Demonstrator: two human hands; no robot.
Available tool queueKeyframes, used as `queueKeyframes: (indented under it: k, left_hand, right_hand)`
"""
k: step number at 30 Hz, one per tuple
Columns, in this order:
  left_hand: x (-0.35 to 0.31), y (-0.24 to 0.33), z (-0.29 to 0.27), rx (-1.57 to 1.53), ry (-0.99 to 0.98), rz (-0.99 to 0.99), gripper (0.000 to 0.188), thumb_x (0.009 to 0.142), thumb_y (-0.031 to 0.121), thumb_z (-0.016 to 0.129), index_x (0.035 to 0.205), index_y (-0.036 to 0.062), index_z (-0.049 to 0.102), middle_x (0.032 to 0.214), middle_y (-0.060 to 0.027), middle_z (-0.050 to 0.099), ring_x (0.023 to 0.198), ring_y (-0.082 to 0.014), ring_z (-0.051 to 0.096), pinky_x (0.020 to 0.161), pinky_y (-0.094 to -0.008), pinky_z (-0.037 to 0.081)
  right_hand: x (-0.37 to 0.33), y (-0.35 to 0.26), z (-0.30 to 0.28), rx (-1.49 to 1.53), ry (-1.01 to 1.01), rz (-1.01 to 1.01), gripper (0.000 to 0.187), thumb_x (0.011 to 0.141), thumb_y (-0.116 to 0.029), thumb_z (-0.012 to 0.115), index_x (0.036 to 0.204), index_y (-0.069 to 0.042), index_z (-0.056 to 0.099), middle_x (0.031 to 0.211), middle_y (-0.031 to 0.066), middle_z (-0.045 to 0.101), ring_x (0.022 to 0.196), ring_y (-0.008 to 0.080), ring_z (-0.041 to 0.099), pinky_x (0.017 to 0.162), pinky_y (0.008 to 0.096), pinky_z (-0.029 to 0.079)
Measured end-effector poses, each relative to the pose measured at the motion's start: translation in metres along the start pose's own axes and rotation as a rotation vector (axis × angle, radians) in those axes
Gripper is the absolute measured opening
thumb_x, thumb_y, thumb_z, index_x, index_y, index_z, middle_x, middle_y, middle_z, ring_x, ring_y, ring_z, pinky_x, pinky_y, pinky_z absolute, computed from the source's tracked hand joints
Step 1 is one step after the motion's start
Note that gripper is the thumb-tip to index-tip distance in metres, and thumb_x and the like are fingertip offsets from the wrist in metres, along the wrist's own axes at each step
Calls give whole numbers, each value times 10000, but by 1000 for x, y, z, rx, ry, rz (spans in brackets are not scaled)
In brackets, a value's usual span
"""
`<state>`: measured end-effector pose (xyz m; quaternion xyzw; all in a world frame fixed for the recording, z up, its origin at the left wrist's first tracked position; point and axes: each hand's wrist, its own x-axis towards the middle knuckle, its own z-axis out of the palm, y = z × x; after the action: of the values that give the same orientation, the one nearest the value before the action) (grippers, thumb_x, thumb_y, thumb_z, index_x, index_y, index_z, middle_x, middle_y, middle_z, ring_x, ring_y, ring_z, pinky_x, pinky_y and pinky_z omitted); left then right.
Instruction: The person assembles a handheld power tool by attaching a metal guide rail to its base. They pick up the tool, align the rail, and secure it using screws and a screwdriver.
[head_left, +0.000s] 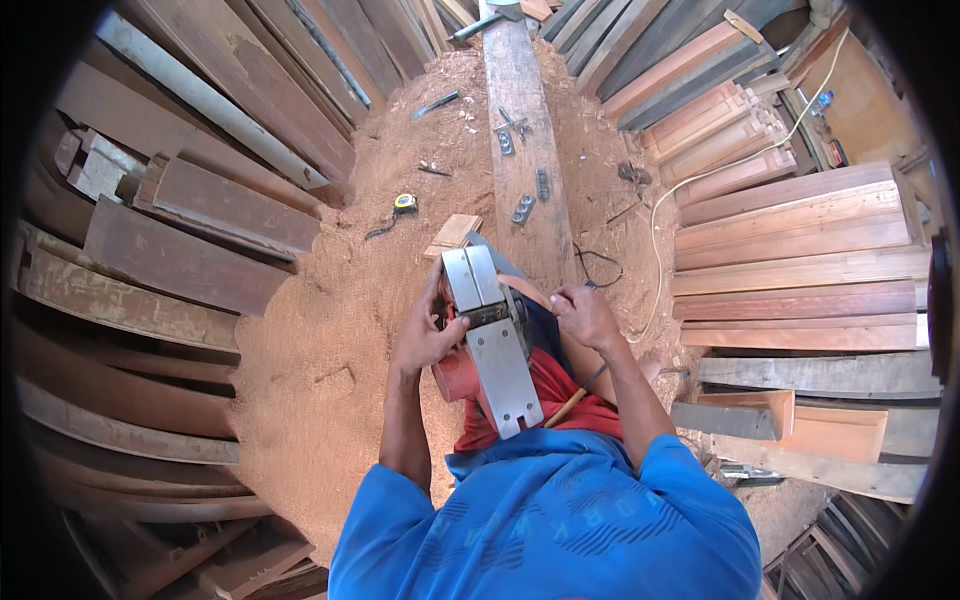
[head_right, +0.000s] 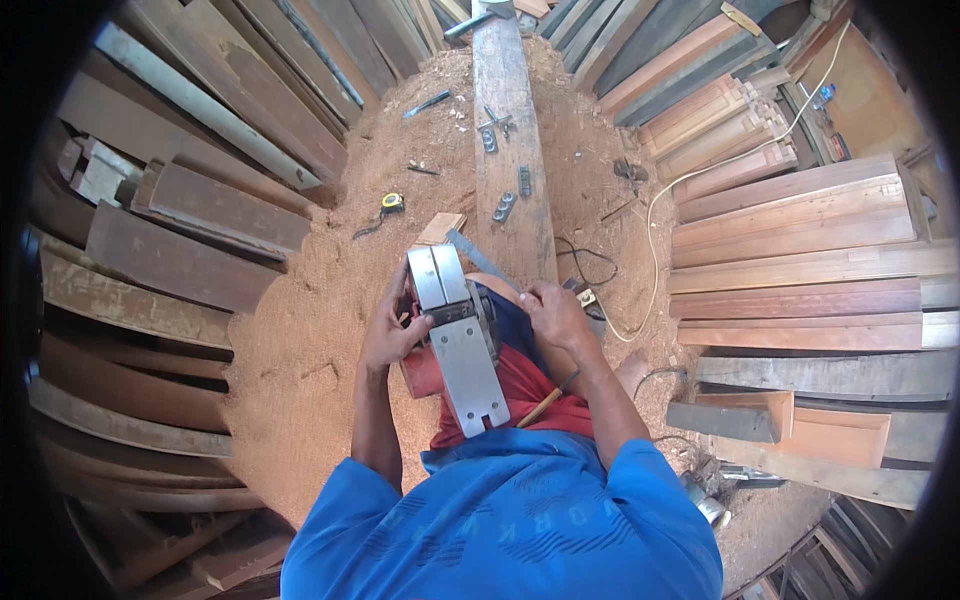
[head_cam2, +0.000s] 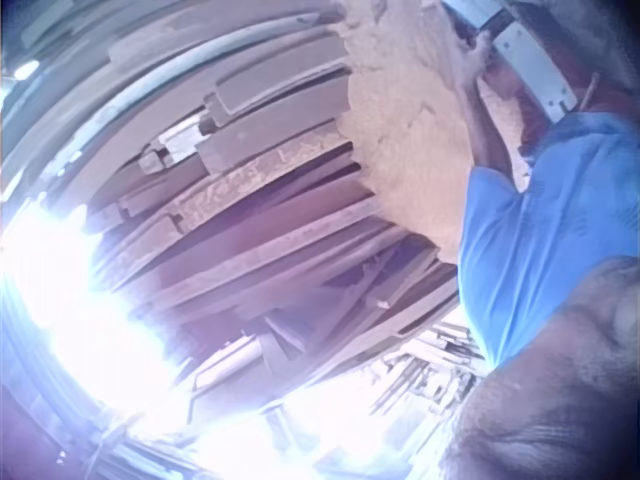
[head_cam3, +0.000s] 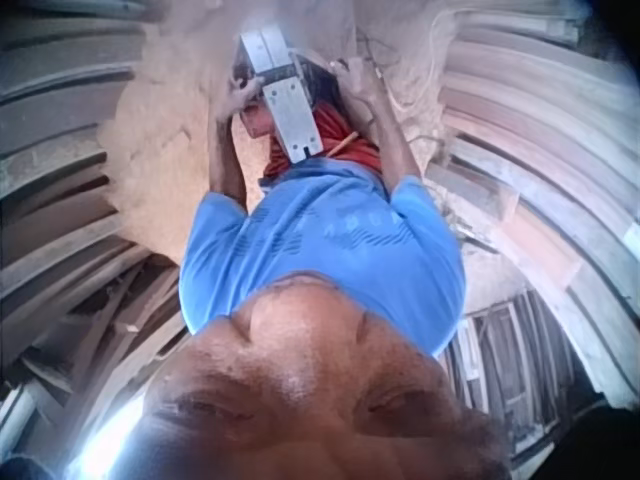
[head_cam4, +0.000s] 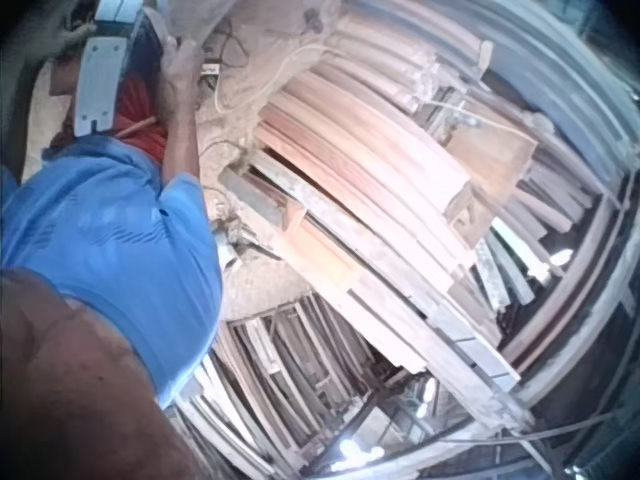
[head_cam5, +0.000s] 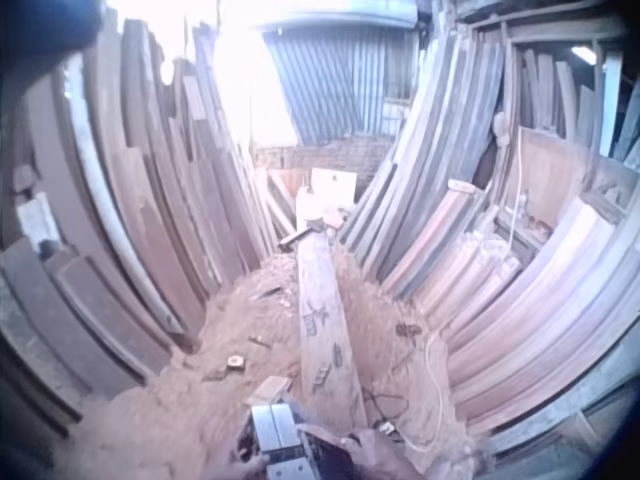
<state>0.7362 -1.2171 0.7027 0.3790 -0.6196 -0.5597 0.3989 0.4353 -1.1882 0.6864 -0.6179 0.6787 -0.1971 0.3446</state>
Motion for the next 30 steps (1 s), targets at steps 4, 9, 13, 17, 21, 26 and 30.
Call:
queueKeyframes:
  k: [4,9,13,17,21,26,30]
  left_hand:
    - [2,10,4,28,1,-7,953,733,61,631,1554,-32,157,1399,-184,513,1281,-238,499,1081,-357,375]
    - [9,34,22,138,46,-77,981,716,92,607,1551,-54,115,1450,-232,461,1350,-293,447,1139,-396,314]
    - [8,18,20,111,85,-112,966,723,70,603,1549,-54,117,1499,-241,392,1407,-306,378,1166,-401,270]
    - [10,13,18,18,78,-88,949,734,25,588,1546,-57,104,1541,-248,322,1448,-316,317,1184,-402,234]
    - [6,15,13,0,118,-169,960,732,10,581,1549,-50,82,1545,-251,311,1456,-323,302,1195,-414,212]
    - [3,9,7,26,178,-252,999,747,160,632,1568,0,86,1549,-250,315,1436,-342,338,1172,-459,264]
    - [1,-1,5,18,199,-272,1017,753,196,652,1570,5,77,1541,-256,321,1417,-344,363,1160,-458,288]
  right_hand:
    - [21,-3,7,-51,-33,40,329,921,-294,573,1001,-3,705,965,257,693,958,430,663,844,492,512]
    - [58,25,2,-109,51,41,310,908,-270,590,1015,0,699,957,247,697,942,412,673,830,483,521]
    - [104,43,-2,-151,127,85,323,886,-283,623,1029,-2,697,985,251,697,971,415,667,840,481,520]
    - [165,62,-5,-125,204,109,359,869,-324,652,1017,1,693,991,251,696,981,413,665,848,485,516]
    - [226,57,-3,-134,228,257,394,864,-364,665,1015,-1,684,1033,248,692,1012,407,660,865,495,506]
    - [282,59,8,-255,204,359,514,865,-432,677,1155,-11,623,1161,246,659,1094,418,627,898,507,497]
    - [296,49,12,-308,109,443,566,886,-394,670,1290,-22,538,1216,261,630,1158,428,598,978,507,481]
